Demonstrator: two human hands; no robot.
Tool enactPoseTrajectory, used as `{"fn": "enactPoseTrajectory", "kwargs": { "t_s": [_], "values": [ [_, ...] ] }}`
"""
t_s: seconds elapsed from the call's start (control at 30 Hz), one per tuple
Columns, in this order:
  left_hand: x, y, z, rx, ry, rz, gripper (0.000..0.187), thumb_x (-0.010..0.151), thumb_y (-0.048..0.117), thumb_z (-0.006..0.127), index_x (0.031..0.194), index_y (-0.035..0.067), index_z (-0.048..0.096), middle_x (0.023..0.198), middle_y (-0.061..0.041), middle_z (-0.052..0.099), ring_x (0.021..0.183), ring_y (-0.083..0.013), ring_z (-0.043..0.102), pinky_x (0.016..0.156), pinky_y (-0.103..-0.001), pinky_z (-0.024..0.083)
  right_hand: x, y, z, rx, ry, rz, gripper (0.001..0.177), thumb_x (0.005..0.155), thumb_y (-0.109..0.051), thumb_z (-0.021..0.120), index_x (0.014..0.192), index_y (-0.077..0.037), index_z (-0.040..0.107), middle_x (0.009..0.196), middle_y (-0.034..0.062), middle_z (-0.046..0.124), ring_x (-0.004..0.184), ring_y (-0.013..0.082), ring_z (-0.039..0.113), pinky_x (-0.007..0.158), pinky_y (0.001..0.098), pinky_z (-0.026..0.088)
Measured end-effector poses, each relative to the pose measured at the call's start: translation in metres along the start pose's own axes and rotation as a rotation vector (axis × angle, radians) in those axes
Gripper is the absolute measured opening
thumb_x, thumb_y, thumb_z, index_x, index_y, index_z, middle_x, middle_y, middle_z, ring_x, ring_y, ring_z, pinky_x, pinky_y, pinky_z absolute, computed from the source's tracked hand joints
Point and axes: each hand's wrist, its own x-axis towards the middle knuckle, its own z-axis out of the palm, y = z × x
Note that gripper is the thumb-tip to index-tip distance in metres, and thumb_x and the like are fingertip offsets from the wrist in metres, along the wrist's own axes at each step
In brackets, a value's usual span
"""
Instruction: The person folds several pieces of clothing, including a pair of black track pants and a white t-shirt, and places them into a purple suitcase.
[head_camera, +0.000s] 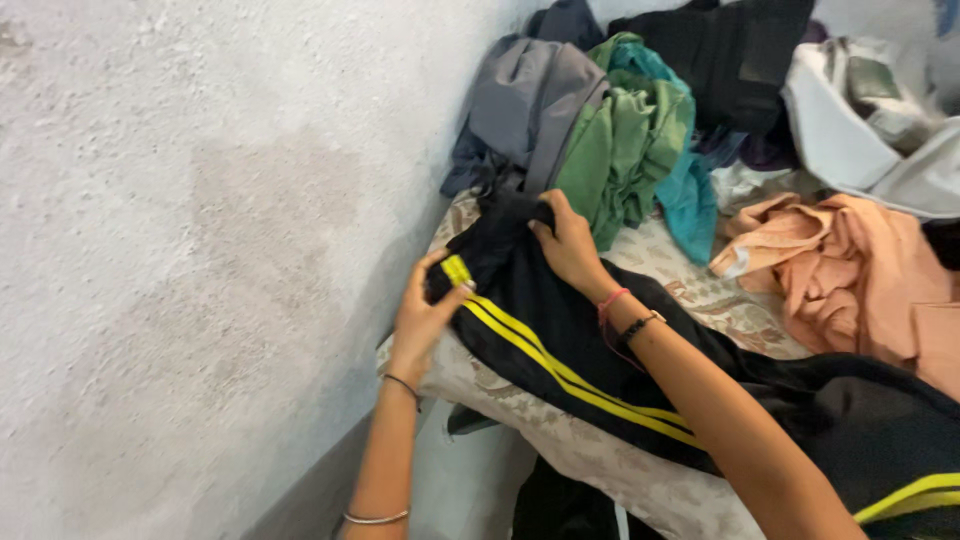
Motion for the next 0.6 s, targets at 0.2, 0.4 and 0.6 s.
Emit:
{"fn": "enactPoseTrajectory", "kwargs": {
  "t_s": [0.2,0.4,0.6],
  "values": [
    [0.030,0.006,-0.015,-0.387,-0.245,-0.311,0.062,0.087,0.019,0.077,0.143,0.015,0.053,0.125,-0.006,0.064,0.113,-0.0152,0.059,0.091,-0.029,0.050,0.014,-0.024,-0.010,0.071,0.065,-0.142,0.022,0.101,-0.002,0.062,0.119,-0.001,0.050,0.094,0.0196,0.065,0.083,0.0344,0.067,0.078,0.0353,0.051],
    [0.022,0.019,0.003,-0.132,0.077,-0.014,0.055,0.083,0.015,0.084,0.129,0.006,0.055,0.115,-0.010,0.064,0.103,-0.0155,0.060,0.089,-0.027,0.049,0.024,-0.049,-0.015,-0.098,0.066,-0.233,0.025,0.101,-0.007,0.065,0.122,-0.003,0.053,0.087,0.0212,0.066,0.082,0.0421,0.067,0.071,0.0432,0.051],
    [0.021,0.039,-0.006,-0.262,0.331,0.241,0.064,0.087,0.007,0.081,0.135,0.010,0.038,0.114,-0.011,0.059,0.103,-0.0169,0.058,0.091,-0.027,0.049,0.051,-0.062,0.009,-0.243,0.162,-0.175,0.022,0.102,-0.017,0.066,0.121,-0.008,0.058,0.083,0.0210,0.067,0.079,0.0431,0.067,0.065,0.0485,0.049]
  ]
}}
